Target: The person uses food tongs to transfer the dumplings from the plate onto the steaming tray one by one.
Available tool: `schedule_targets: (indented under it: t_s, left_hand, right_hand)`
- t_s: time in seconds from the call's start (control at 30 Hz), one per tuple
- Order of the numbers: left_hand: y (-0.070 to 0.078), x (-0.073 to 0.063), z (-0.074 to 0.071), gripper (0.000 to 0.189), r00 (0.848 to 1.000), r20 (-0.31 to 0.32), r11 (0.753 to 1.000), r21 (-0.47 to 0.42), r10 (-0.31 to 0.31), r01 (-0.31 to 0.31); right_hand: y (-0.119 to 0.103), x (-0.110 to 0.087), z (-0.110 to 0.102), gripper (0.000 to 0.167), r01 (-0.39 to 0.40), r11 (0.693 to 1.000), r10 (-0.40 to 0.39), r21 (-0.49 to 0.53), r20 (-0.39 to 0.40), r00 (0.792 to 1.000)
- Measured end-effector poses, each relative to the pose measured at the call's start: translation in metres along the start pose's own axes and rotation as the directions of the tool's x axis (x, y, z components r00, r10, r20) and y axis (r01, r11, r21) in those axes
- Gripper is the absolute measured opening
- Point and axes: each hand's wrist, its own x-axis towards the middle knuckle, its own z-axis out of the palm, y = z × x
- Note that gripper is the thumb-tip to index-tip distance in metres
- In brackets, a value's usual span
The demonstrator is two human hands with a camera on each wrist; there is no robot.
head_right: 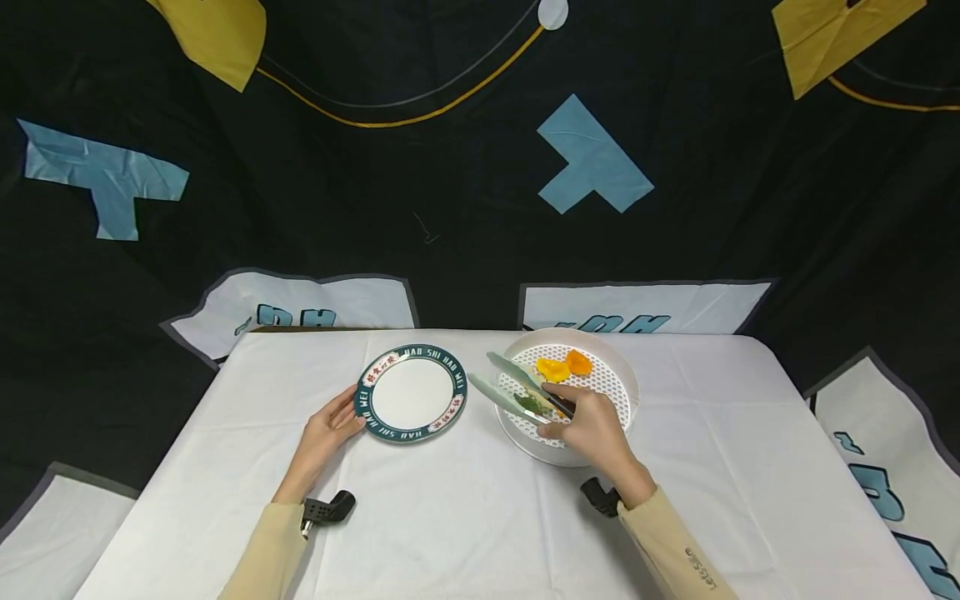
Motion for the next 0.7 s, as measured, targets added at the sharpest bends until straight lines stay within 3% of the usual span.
schedule_targets:
  t_s: [0.23,0.47,0.7]
  left_hand:
    - [0.0,0.0,0.001,0.063,1.0,0.004,1.0,0.003,-0.005,0.005]
    - [0.001,0.0,0.0,0.063,1.0,0.017,1.0,-0.001,-0.003,0.003]
    - [0.01,-0.006,0.0,0.063,1.0,0.029,1.0,-0.029,0.004,-0.003]
  right_hand:
    - [-0.017,0.003,0.024,0.058,0.077,0.997,-0.077,-0.027,-0.008,0.997]
    - [-0.032,0.0,0.048,0.061,0.065,0.998,-0.066,0.015,0.009,0.998]
    - [-0.04,-0.003,0.072,0.064,0.122,0.992,-0.122,0.014,-0.008,0.992]
